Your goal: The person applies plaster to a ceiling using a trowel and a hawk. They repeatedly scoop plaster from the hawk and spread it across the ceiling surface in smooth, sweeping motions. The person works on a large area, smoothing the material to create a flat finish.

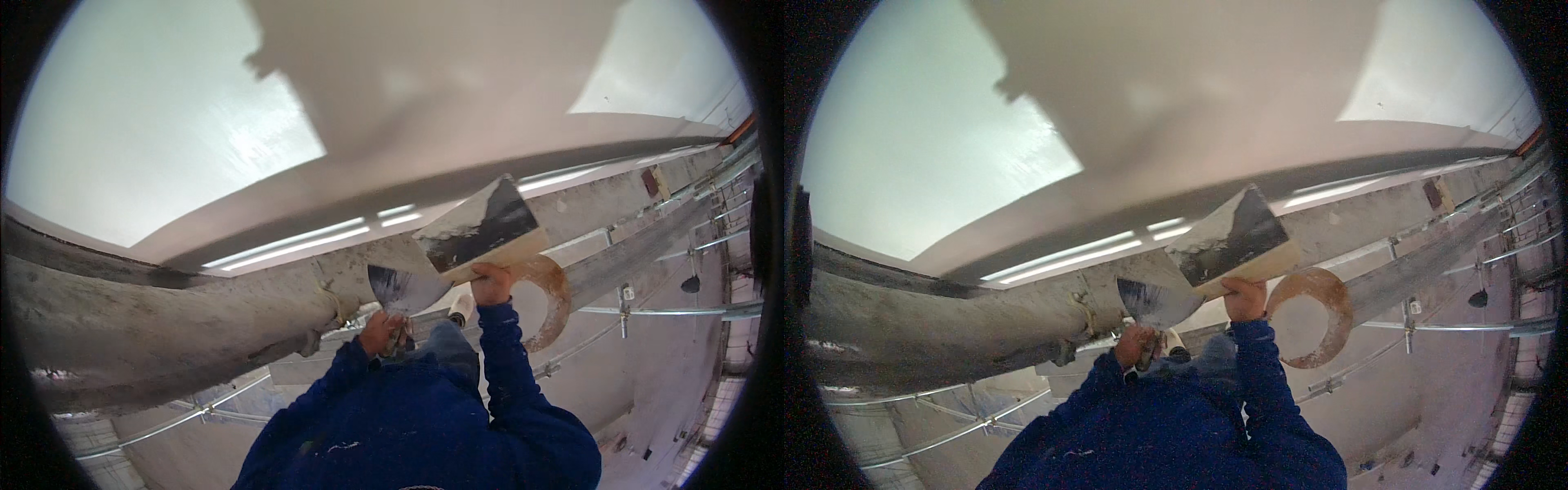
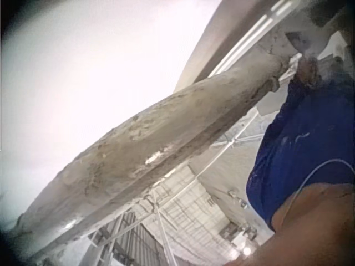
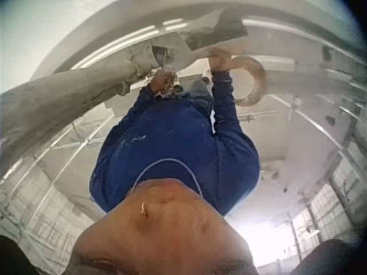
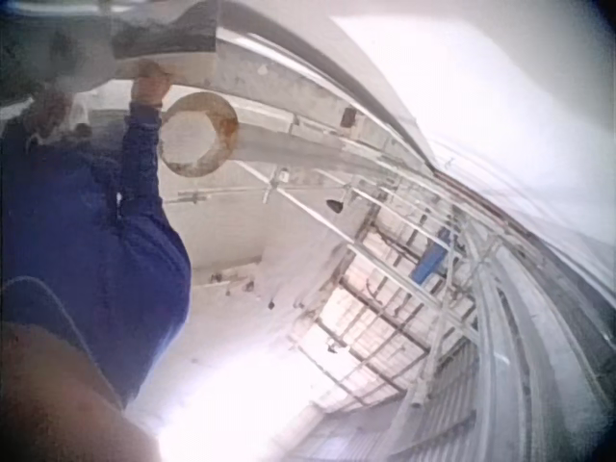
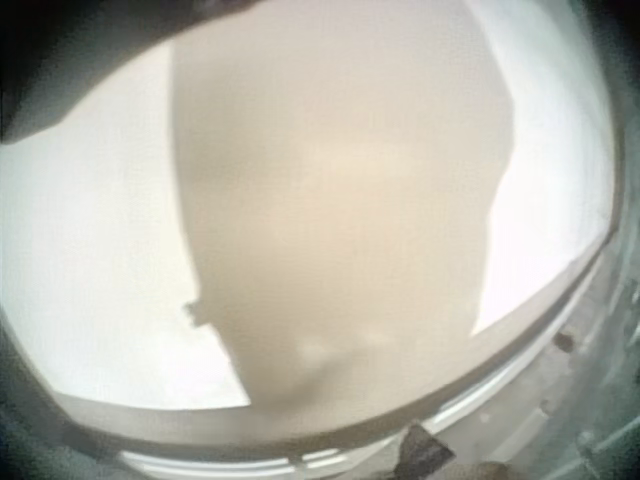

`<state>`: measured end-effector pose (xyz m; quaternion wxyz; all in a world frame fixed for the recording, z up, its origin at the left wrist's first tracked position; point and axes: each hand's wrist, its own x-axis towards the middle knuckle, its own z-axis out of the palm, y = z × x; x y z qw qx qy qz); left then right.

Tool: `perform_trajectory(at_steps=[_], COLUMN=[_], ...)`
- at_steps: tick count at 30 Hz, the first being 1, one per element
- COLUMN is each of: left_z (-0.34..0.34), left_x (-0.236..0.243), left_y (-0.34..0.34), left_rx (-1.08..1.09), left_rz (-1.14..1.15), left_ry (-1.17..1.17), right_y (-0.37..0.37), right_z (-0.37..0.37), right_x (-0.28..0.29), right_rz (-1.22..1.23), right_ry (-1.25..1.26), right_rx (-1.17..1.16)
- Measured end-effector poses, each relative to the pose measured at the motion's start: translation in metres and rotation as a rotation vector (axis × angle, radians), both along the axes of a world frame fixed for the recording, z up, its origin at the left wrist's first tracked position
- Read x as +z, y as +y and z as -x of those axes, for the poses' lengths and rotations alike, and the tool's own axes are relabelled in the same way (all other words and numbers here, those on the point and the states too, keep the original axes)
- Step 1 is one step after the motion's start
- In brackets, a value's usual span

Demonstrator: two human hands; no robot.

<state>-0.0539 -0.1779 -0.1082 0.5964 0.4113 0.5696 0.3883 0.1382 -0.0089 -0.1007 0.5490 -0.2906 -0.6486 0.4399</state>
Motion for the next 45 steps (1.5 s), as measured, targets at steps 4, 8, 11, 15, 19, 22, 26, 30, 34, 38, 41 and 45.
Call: perform_trajectory(at_steps=[4,8,11,15,19,22,26,30,34,38,41,45], left_z=[-0.014,-0.032,-0.05,-0.065,-0.076,-0.074,-0.087,-0.085,-0.08,-0.053,-0.04,-0.019], left_x=[0.046,0.053,0.064,0.083,0.114,0.11,0.106,0.098,0.087,0.035,0.015,-0.049], left_y=[0.042,0.069,0.089,0.123,0.139,0.143,0.144,0.142,0.119,0.078,0.062,0.037], left_rx=[-0.093,-0.176,-0.182,-0.296,-0.17,-0.104,0.191,0.238,0.278,0.195,0.146,0.071], left_rz=[0.076,0.023,-0.022,-0.126,-0.129,-0.187,-0.176,-0.102,-0.023,0.211,0.303,0.404], left_ry=[-0.378,-0.503,-0.548,-0.535,-0.486,-0.331,-0.532,-0.361,-0.29,-0.343,-0.214,-0.171], right_y=[-0.005,0.001,0.008,0.027,0.06,0.096,0.191,0.319,0.384,0.405,0.392,0.378], right_z=[-0.044,-0.076,-0.096,-0.105,-0.12,-0.137,-0.17,-0.195,-0.189,-0.162,-0.14,-0.119], right_x=[0.036,0.059,0.05,0.076,0.076,0.076,0.009,-0.014,-0.004,0.035,0.047,0.035], right_rz=[0.647,0.785,0.52,0.394,0.25,0.259,0.346,0.211,0.016,-0.092,-0.129,-0.241], right_ry=[0.759,0.917,0.259,-0.259,-0.315,-0.392,-0.15,-0.061,-0.216,-0.244,-0.209,-0.262], right_rx=[0.183,0.313,0.149,0.254,0.332,0.31,-0.286,-0.659,-0.891,-0.941,-0.839,-0.817])
